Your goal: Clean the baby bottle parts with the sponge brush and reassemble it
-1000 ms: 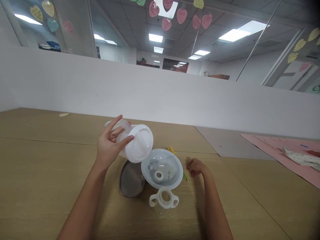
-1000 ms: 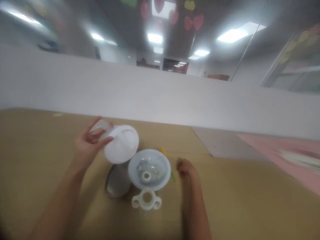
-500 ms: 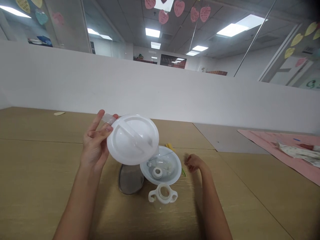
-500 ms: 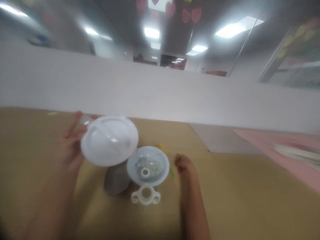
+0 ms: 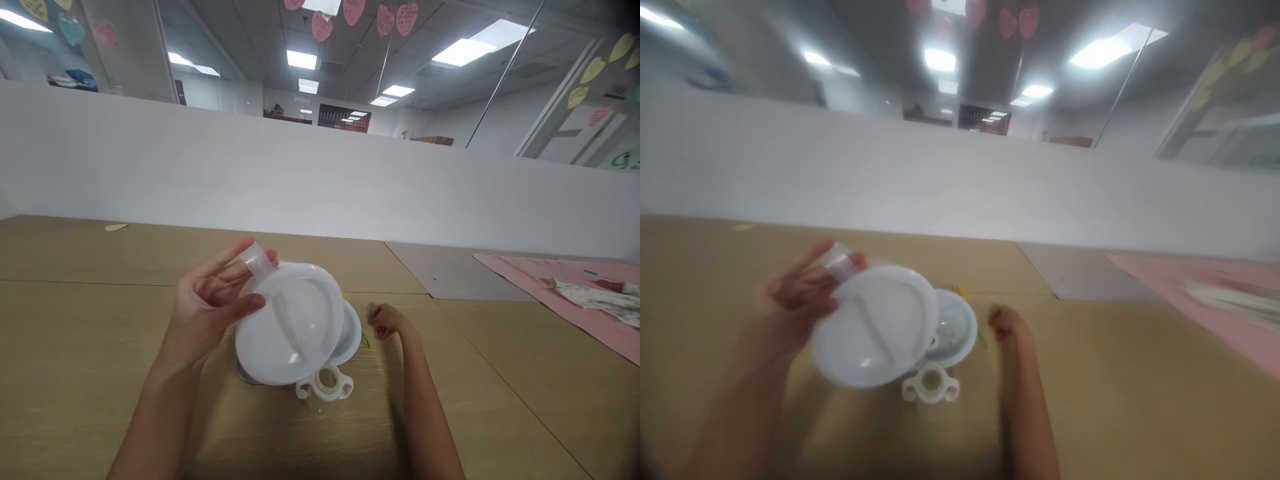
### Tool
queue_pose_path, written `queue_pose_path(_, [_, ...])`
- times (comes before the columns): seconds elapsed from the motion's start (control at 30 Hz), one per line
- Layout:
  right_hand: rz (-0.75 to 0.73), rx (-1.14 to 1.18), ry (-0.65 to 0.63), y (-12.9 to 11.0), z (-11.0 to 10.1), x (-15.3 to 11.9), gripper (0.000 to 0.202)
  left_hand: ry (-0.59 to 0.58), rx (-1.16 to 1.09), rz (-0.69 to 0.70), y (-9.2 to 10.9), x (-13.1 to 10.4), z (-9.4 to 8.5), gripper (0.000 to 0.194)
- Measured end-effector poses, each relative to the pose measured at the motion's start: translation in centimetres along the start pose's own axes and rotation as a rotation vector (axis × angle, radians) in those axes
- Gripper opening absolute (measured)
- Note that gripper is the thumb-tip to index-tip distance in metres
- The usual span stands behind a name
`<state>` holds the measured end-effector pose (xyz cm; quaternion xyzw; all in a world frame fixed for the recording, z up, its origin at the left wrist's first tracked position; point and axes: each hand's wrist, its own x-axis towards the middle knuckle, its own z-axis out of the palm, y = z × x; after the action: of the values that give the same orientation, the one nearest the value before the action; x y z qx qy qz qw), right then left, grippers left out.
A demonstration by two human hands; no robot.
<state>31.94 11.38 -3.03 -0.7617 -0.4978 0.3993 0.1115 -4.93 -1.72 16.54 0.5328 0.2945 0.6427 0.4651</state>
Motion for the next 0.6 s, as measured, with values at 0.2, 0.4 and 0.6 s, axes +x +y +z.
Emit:
queue_pose_path(0.2, [-0.016,0.0,0.0,0.2,-0.1,0.0,0.006,-0.139,0.137,0.065,-0.1,-1.0,1.0,0.06])
queue_pose_path(0.4, [-0.025,0.002,-0.006,0.2,-0.1,-0.2,0.007,-0.167,0.203,0.142,-0.3,-1.2,1.4,0.059])
queue_pose_path(0.6, [-0.026,-0.003,-0.009,-0.1,-0.3,-0.5,0.008,-0.186,0.264,0.189,-0.4,-1.4,1.6,0.056])
